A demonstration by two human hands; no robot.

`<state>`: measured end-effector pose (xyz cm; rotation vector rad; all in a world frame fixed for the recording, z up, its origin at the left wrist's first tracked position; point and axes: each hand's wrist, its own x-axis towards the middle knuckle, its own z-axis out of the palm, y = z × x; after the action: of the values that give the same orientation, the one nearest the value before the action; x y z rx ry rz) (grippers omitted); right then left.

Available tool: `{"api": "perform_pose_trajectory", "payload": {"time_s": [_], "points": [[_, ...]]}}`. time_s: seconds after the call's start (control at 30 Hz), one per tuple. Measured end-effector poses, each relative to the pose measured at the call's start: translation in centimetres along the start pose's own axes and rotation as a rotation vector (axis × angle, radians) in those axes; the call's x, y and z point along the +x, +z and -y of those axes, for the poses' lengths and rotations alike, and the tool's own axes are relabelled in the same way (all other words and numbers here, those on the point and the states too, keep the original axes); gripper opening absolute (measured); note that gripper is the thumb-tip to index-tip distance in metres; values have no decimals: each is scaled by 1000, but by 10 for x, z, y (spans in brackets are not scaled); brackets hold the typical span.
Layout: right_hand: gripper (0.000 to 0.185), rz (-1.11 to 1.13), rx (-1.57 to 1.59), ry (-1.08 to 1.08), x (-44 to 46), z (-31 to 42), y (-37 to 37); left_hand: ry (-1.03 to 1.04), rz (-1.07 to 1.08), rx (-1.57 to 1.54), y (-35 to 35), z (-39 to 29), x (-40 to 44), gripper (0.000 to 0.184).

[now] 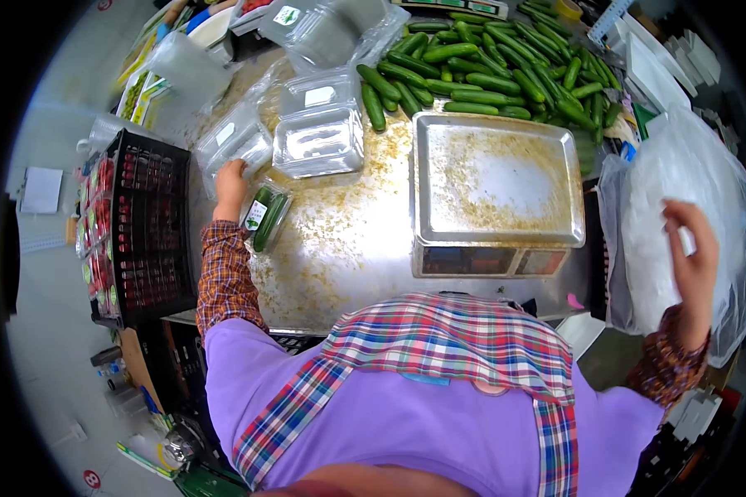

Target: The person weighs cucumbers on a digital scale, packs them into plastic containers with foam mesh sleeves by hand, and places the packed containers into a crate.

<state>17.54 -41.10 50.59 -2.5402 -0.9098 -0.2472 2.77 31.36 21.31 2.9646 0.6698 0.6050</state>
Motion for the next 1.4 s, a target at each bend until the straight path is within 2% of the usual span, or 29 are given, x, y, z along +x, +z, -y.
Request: {"api": "perform_pose_trajectory", "payload": {"time_s": [0.07,0.13,0.2,0.27,0.33,0.37,0.4,0.43,0.53,0.63,0.67,0.73,0.77,0.8,0.87,0.97,1.07,1.1,1.2,1.33,1.37,1.4], "points": [[21,-96,-90,-19,2,-45,-20,-26,-29,15,-2,6,1,20],[23,-215,-238,171,-3,-114,-55,-28,-94,28,-4,5,11,20],[26,-196,-397,236,-9,-187,-88,-37,-191,49,-8,9,15,21],[27,-248,-495,300,-13,-238,-102,-23,-366,151,-48,-13,24,22],[27,-197,-358,333,-23,-338,-112,38,-522,203,-76,-26,27,19],[27,-159,-328,367,-28,-360,-116,100,-571,171,-92,-44,23,17],[28,-93,-349,404,-27,-352,-103,131,-546,125,-104,-61,15,17],[28,-20,-372,442,-26,-338,-90,127,-427,77,-124,-95,-1,16],[30,183,-385,538,-23,-294,-56,335,-316,-152,-127,-152,-60,9],[32,322,-335,671,-19,-246,-33,424,-34,-304,-102,-187,-135,9],[33,370,-300,725,-17,-237,-30,376,115,-334,-102,-208,-156,9],[36,357,-266,736,-14,-238,-21,290,330,-476,-85,-230,-187,8],[37,360,-250,728,-14,-244,-21,275,427,-438,-74,-236,-195,9],[33,227,-372,612,-16,-254,-23,252,522,-397,-66,-238,-203,10],[25,-52,-603,354,-10,-270,-32,264,469,-349,-56,-242,-207,11],[31,-432,-489,224,18,-243,-54,197,420,-284,-46,-245,-199,14],[27,-521,-363,196,31,-110,-67,133,369,-313,-29,-244,-194,19],[15,-500,-283,159,34,-93,-67,129,376,-306,-26,-244,-191,20],[16,-328,-500,144,55,-120,-75,102,392,-270,-25,-247,-187,23],[18,-234,-142,360,56,-80,-95,-30,415,-283,-28,-247,-194,30],[28,-74,-195,412,55,-105,-103,-45,405,-298,-26,-247,-196,30],[29,35,-309,523,50,-134,-104,-63,398,-315,-26,-246,-197,30]]}}
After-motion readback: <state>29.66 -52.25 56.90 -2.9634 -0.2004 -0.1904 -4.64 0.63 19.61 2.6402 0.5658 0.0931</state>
